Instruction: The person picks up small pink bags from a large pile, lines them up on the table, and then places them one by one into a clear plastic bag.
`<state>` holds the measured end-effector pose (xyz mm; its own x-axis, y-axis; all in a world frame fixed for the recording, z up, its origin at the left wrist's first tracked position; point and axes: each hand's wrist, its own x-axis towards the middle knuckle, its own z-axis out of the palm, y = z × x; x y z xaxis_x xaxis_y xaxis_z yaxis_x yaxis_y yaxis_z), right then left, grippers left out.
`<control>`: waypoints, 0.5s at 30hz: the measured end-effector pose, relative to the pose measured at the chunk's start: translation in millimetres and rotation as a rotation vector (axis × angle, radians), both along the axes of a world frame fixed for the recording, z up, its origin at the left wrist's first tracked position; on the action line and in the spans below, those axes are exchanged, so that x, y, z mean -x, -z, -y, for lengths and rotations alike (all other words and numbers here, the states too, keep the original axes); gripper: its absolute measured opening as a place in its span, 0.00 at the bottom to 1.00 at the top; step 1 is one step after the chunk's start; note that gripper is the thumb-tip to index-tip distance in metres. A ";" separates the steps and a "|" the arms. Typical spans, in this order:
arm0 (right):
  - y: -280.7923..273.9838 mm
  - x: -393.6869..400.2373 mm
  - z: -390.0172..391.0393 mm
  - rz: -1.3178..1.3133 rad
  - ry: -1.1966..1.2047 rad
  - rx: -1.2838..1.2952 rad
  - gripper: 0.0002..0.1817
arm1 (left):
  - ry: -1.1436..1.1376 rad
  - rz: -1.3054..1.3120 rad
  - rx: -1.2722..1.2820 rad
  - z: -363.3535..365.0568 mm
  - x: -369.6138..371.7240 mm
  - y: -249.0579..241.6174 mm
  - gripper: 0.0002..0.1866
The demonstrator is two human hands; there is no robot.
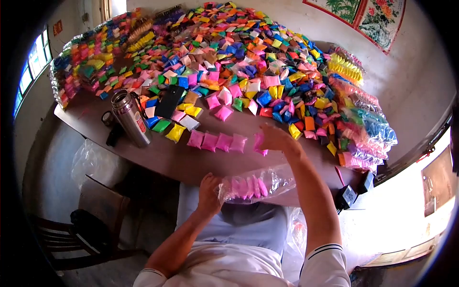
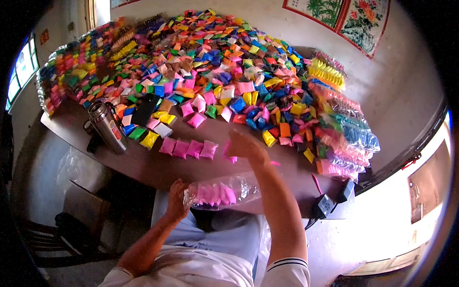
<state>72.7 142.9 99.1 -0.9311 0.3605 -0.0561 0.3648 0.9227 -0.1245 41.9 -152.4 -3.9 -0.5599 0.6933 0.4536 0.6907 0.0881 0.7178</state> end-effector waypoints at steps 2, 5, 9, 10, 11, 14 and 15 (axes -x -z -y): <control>-49.5 -24.9 16.0 -0.032 0.006 0.139 0.31 | -0.054 -0.180 -0.138 -5.6 1.6 0.2 0.13; -100.7 -74.1 44.4 -0.197 0.061 0.306 0.30 | -0.051 -0.200 -0.120 -6.1 7.1 12.3 0.13; -116.3 -150.0 89.6 -0.509 -0.045 0.950 0.25 | -0.042 -0.128 -0.080 -7.8 8.0 17.3 0.14; -108.8 -163.3 94.3 -0.512 -0.043 0.948 0.25 | -0.067 -0.123 -0.095 -7.3 6.1 16.1 0.14; -99.7 -174.3 97.3 -0.440 -0.036 0.804 0.25 | -0.092 -0.120 -0.111 -7.1 5.1 14.6 0.14; -70.1 -183.3 103.4 -0.336 0.060 0.548 0.23 | -0.025 -0.152 -0.109 -5.0 6.5 8.9 0.14; -59.3 -181.6 104.8 -0.300 0.150 0.434 0.22 | -0.022 -0.157 -0.109 -5.3 6.4 11.1 0.14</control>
